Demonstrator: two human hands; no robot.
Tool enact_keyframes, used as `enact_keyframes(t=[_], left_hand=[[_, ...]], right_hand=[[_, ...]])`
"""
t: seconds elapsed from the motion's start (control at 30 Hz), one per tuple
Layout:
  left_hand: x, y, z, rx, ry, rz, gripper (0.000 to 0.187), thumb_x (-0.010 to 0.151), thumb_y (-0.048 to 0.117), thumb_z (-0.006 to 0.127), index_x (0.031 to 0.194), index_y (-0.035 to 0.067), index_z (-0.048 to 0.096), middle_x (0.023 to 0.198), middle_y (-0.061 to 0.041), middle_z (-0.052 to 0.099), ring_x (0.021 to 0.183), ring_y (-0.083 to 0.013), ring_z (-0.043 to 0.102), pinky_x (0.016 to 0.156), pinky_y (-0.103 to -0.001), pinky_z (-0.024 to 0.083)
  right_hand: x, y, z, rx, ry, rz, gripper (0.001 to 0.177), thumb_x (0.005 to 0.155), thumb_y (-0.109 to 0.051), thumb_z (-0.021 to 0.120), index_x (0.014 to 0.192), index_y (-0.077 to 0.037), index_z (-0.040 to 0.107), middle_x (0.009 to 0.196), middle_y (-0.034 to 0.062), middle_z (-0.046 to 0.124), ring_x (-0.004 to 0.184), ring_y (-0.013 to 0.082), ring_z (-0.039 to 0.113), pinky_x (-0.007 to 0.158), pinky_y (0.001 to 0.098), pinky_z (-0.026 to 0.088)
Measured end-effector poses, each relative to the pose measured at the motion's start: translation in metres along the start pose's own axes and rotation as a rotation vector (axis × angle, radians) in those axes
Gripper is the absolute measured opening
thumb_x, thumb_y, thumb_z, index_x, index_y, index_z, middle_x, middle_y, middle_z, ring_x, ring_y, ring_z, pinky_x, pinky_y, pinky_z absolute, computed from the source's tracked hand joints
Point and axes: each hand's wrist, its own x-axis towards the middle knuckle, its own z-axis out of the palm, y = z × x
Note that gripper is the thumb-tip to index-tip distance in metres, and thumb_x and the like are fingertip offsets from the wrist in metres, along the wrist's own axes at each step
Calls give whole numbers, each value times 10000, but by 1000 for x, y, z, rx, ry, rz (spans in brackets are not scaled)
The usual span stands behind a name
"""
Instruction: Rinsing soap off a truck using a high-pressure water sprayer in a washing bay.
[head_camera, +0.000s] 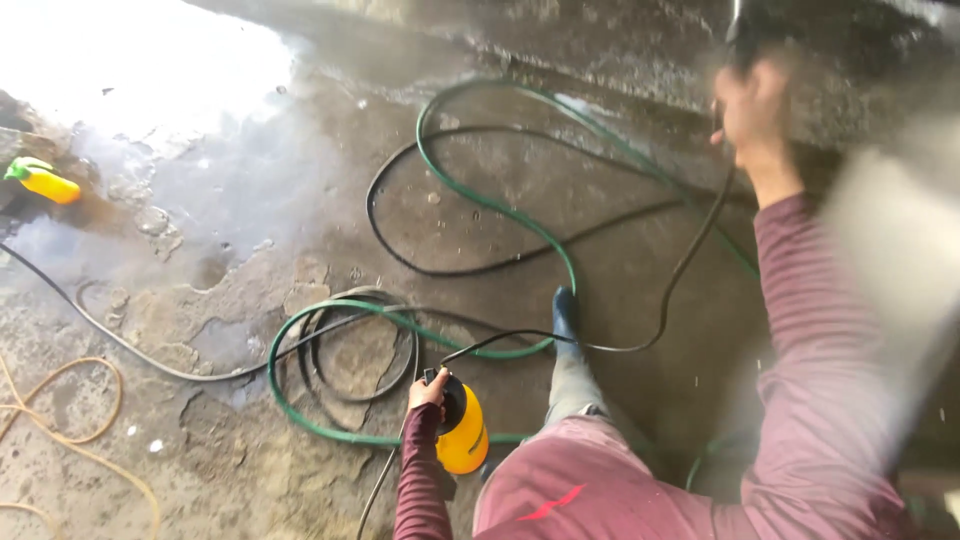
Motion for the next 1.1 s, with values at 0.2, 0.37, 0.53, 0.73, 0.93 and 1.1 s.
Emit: enact_keyframes(t=[0.2, 0.37, 0.53, 0.73, 0.93, 1.1], left_hand=[[22, 117, 88, 33, 58, 22, 580, 825, 558, 746, 1084, 49, 644, 632, -103, 497, 364, -205, 439, 313, -361, 358], [46, 179, 145, -148, 93, 134, 448, 841, 436, 757, 1007, 39, 630, 593, -101, 511, 420, -193, 465, 346, -345, 390], [54, 270, 186, -152, 108, 179, 718, 835, 444, 738, 1366, -2, 552, 650, -132, 535, 470, -196, 501, 360, -334, 419], [49, 371, 231, -22, 49, 421, 651, 807, 422, 715, 1303, 5, 664, 1238, -198, 718, 1153, -314, 682, 956, -445, 555], [47, 410, 264, 71, -73, 373, 504, 858, 461, 707, 1110, 26, 685, 675, -99, 552, 490, -192, 504, 432, -341, 423], [43, 406, 275, 72, -145, 282, 470, 894, 426, 704, 1136, 27, 647, 594, -59, 484, 398, -185, 476, 347, -353, 361]], right_hand=[[203, -2, 29, 116, 11, -66, 77, 1040, -204, 537, 984, -152, 526, 803, -33, 612, 596, 48, 617, 352, 249, 517], [320, 14, 29, 87, -52, -91, 204, 1104, -202, 541, 1242, -57, 502, 855, -17, 659, 620, 48, 641, 366, 220, 520], [369, -5, 17, 66, 142, -281, 155, 1093, -219, 600, 1142, -146, 729, 757, -26, 615, 553, 24, 621, 321, 205, 521], [403, 3, 6, 24, 123, -139, 170, 1047, -246, 582, 949, -143, 489, 668, 17, 564, 432, 108, 491, 304, 288, 470], [407, 14, -2, -201, 209, -339, 382, 1155, -203, 638, 881, -158, 376, 768, -17, 406, 653, 131, 393, 552, 372, 305], [377, -29, -7, -203, 15, -336, 232, 1141, -238, 486, 1226, -48, 589, 817, 86, 576, 540, 174, 505, 410, 351, 402]])
